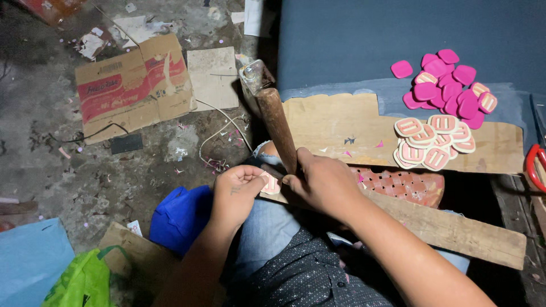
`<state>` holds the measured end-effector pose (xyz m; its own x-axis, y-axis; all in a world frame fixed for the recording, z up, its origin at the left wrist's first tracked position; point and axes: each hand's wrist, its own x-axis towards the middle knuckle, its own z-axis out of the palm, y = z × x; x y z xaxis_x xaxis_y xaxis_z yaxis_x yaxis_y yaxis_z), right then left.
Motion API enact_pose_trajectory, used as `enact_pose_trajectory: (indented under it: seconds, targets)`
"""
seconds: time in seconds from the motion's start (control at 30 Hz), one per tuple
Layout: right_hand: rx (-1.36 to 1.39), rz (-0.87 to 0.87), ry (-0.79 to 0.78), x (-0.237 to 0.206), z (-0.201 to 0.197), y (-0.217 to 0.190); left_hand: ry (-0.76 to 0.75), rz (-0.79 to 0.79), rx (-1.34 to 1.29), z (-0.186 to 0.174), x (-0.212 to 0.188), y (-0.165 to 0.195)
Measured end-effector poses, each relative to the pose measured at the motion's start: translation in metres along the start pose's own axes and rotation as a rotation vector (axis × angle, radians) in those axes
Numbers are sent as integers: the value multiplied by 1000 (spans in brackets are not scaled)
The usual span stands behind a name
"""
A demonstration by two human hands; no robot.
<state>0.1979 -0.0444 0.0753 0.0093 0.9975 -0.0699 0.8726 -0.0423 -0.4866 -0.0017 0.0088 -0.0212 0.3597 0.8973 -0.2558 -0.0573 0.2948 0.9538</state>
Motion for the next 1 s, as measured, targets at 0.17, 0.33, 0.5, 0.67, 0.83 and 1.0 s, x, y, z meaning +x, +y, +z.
enact_pose_trajectory:
  seconds: [0.17,0.33,0.5,0.67,0.83,1.0]
  targets:
    - [38,5,-14,-1,-2,5,-86,32,30,-2,2,7]
    - [193,-10,-39,12,-1,12,-56,29,263,-4,1,20]
    - [233,-46,-70,12,0,23,-22,46,276,-2,2,20]
    - [175,-156,-33,10,3,30,-16,6,302,-4,2,21]
    - [183,-171,-44,12,3,31,-47,95,444,-2,-1,31]
    - [307,-166,-34,15,4,30,-43,112,581,1,-1,41]
